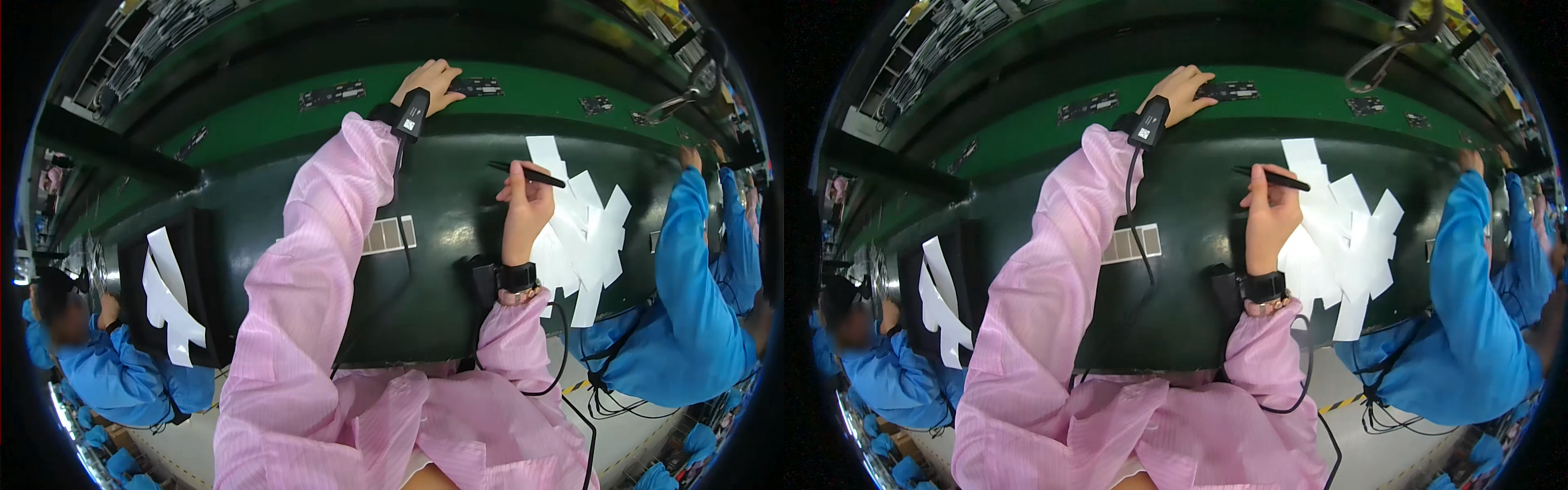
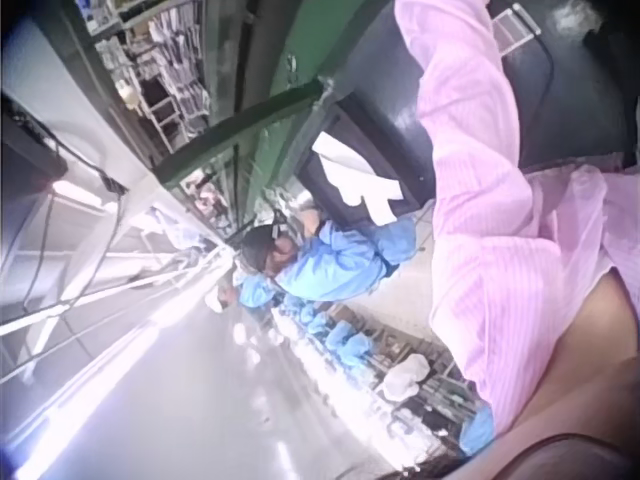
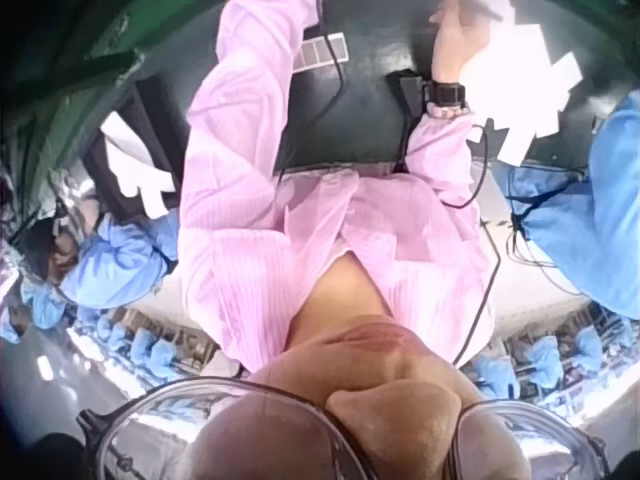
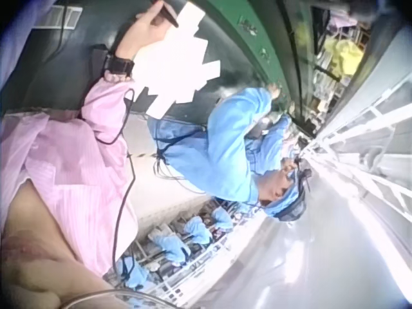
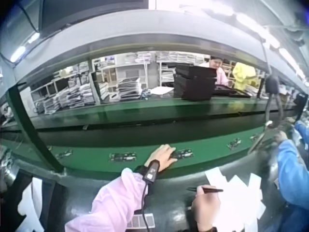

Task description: The worker is using a stylus tool to apply or press components onto small circuit boards at a factory workbench.

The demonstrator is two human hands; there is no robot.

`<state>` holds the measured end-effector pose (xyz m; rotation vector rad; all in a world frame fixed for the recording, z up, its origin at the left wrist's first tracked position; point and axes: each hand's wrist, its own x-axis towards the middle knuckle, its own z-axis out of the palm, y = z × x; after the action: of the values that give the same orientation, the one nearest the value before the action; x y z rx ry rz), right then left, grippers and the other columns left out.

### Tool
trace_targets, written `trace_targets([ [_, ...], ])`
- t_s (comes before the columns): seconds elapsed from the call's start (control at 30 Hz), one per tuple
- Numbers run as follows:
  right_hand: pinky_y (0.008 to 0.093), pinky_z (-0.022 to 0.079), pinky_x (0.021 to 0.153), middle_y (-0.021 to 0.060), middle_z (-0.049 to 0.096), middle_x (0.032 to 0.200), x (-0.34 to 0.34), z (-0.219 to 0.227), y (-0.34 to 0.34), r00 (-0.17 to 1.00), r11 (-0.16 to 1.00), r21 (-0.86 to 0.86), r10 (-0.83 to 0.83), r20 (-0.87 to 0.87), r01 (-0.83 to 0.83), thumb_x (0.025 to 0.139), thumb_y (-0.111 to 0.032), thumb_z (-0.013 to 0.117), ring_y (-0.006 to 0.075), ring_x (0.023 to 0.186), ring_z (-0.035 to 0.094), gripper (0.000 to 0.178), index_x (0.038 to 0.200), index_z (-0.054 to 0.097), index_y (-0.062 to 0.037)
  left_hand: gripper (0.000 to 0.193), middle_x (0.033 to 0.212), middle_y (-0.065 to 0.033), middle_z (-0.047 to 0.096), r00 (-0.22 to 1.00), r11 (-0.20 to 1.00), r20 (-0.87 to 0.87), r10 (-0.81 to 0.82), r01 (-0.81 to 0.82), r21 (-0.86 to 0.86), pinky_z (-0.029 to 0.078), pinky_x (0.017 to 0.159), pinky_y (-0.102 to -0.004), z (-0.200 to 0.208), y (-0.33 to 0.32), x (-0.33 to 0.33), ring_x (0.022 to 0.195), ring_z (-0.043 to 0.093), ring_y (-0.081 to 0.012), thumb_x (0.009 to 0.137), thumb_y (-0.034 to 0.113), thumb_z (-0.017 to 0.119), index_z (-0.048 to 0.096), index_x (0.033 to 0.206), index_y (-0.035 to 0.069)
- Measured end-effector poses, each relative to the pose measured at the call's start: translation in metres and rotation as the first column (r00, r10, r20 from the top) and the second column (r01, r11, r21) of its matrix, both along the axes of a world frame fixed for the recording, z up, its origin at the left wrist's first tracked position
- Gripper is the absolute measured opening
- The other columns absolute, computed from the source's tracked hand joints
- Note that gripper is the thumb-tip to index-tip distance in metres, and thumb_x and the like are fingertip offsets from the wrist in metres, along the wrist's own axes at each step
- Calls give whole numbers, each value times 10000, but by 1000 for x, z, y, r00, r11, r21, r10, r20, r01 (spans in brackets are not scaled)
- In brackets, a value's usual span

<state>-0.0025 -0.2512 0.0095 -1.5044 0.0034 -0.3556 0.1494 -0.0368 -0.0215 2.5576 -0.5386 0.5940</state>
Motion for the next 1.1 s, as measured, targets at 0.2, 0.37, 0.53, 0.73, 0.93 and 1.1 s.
trace_targets([
  [0.2, 192, 424, 525, 38, 594, 739, -11, 17, 4, 997, 998, 53, 22, 75, -26, 905, -108, 642, 67, 580, 538, 160, 999, 597, 14, 440, 1000, -112, 559, 999, 990, -32, 37, -41, -136, 470, 822, -366, 51, 16, -104, 974, 538, -274, 797, 285, 714, 606, 1129, 18],
  [0.37, 192, 428, 532, 36, 605, 742, -24, 17, 13, 993, 994, -28, 107, 52, -106, 894, -93, 647, 65, 585, 546, 142, 982, 608, 11, 463, 1033, -105, 555, 997, 996, -78, 10, -17, -85, 449, 865, -380, 51, 4, -206, 985, 514, -280, 779, 261, 719, 590, 1129, -13],
  [0.53, 195, 422, 510, 34, 636, 751, -37, 8, 28, 937, 913, -230, 350, 15, -337, 845, -34, 685, 60, 555, 557, 92, 916, 635, -3, 450, 1096, -92, 566, 988, 990, -96, 124, -130, -57, 424, 885, -374, 31, 2, -240, 1028, 522, -284, 759, 196, 732, 584, 1144, 14],
  [0.73, 205, 434, 509, 32, 632, 718, -43, -3, 31, 879, 813, -359, 475, -46, -458, 816, -28, 707, 65, 554, 575, 79, 852, 645, 4, 398, 1109, -85, 569, 987, 985, -94, 132, -141, -100, 436, 866, -380, 35, -7, -268, 1042, 536, -275, 754, 163, 723, 593, 1105, 29],
  [0.93, 210, 439, 504, 31, 638, 704, -49, 0, 37, 861, 795, -347, 499, -94, -498, 811, -25, 709, 75, 552, 593, 72, 842, 650, 4, 354, 1182, -93, 559, 982, 999, -179, 52, -52, 8, 466, 933, -343, 33, -21, -301, 1127, 529, -239, 799, 129, 667, 583, 1113, -11],
  [1.1, 203, 434, 497, 37, 635, 682, -48, -2, 37, 860, 784, -362, 495, -128, -505, 811, -24, 710, 76, 535, 590, 87, 859, 648, 14, 419, 1243, -94, 537, 976, 997, -202, 83, -83, 7, 455, 962, -337, 32, -22, -304, 1176, 498, -226, 811, 145, 653, 559, 1186, -16],
])
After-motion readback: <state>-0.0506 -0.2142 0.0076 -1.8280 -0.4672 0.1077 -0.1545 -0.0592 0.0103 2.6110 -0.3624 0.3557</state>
